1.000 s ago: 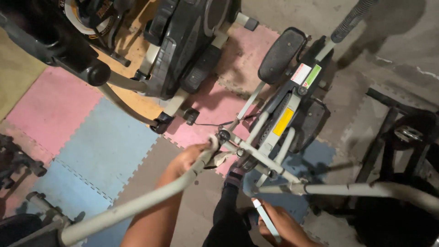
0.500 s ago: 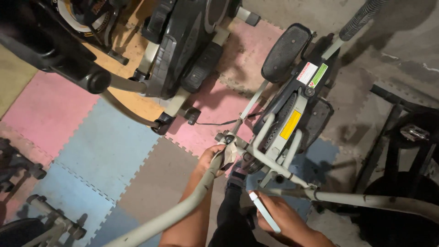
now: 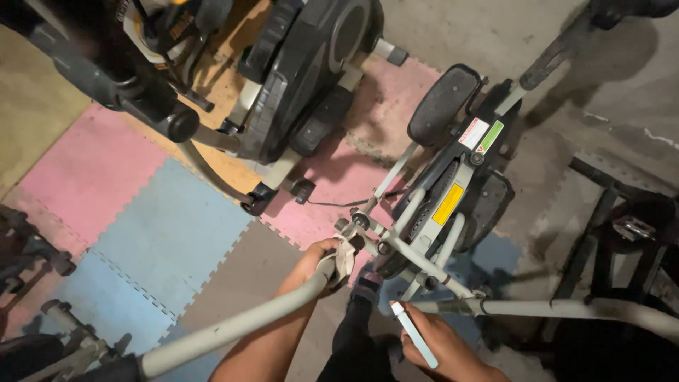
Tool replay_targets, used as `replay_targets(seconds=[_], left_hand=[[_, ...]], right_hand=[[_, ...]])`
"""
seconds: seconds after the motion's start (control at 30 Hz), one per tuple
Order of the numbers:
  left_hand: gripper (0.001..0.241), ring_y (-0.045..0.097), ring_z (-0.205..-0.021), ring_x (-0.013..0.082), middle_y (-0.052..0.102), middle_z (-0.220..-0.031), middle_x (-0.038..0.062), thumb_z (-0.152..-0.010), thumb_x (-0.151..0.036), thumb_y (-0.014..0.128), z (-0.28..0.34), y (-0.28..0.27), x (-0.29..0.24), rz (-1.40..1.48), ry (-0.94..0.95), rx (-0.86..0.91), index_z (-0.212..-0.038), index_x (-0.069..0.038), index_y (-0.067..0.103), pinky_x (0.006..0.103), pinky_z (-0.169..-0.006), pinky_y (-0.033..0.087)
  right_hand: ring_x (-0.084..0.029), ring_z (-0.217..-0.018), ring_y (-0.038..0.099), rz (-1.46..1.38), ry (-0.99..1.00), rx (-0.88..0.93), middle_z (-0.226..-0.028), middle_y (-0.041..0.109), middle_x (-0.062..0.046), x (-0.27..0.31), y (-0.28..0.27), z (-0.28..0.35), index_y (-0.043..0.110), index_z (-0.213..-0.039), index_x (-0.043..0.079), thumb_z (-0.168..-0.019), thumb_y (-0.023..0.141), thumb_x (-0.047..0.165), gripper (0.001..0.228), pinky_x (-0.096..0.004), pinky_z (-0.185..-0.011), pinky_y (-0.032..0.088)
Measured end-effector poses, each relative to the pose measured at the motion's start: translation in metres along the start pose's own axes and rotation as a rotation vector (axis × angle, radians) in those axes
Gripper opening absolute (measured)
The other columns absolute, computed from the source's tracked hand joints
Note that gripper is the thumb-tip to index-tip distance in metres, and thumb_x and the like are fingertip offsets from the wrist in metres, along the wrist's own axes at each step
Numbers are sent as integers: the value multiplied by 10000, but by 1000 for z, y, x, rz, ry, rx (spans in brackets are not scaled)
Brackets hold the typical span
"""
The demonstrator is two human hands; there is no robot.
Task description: Cleaning and wiping down various pieces of gym equipment with a spray bottle and cloth.
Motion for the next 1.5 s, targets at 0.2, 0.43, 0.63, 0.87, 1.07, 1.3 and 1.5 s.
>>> replay_targets(seconds=[0.2, 0.43, 0.63, 0.87, 1.07, 1.3, 1.5], left_hand=[[365, 587, -499, 222, 668, -764, 131, -977, -296, 489, 76, 58, 12, 514, 25, 193, -1093, 28, 613, 317, -395, 490], [431, 608, -558, 226, 708, -828, 149, -995, -340, 480, 145, 61, 50, 224, 236, 150, -1197, 12, 625, 334, -470, 520], [379, 616, -600, 226, 721, -797, 134, -962, -315, 515, 217, 63, 70, -199, 490, -143, -1152, -22, 662, 338, -548, 529], [330, 625, -642, 226, 733, -766, 118, -928, -289, 549, 284, 87, 114, -588, 746, -482, -1107, -55, 699, 344, -625, 539], [580, 597, -965, 308, 658, -1113, 99, -802, -177, 711, 374, 170, 77, -1536, 1495, -735, -1361, -111, 571, 393, -904, 455], [1342, 171, -1483, 616, 245, -1655, 256, -433, -681, 828, 340, 128, 41, -2268, 1306, -1210, -1586, -185, 353, 753, -1160, 113], [764, 224, -1464, 638, 351, -1587, 341, -845, -318, 547, 299, 139, 33, -2628, 1067, -1200, -1546, -56, 396, 766, -1134, 3]], right_hand=[[-220, -701, 746, -183, 113, 135, -862, 800, -60, 39, -23, 14, 471, -1433, 113, -826, 661, 122, 636, -352, -634, 554], [-184, -831, 763, -179, 120, 108, -963, 794, -42, 33, -9, 63, 453, -1472, 123, -836, 677, 150, 675, -336, -736, 585], [-165, -806, 796, -139, 120, 141, -982, 808, -1, 39, -2, 97, 424, -1487, 160, -851, 701, 205, 695, -307, -716, 601], [-144, -894, 787, -248, 58, 62, -1029, 793, -9, 63, 2, 124, 474, -1473, 128, -873, 700, 174, 643, -307, -794, 579], [-139, -829, 792, -221, 64, 5, -949, 806, -13, 83, -2, 144, 495, -1465, 136, -838, 723, 141, 667, -295, -765, 601], [-108, -776, 789, -214, 60, -143, -865, 794, 3, 53, 24, 153, 568, -1429, 176, -764, 783, 62, 708, -260, -741, 596], [-112, -755, 773, -202, 88, -142, -885, 807, 20, 99, 40, 144, 542, -1433, 158, -820, 741, 161, 644, -259, -713, 602]])
Point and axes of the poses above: each hand's wrist, its own z-axis away from the middle knuckle, its own y-axis out of the palm, x = y × z, the point moved 2 cm from there along -z, towards the middle knuckle
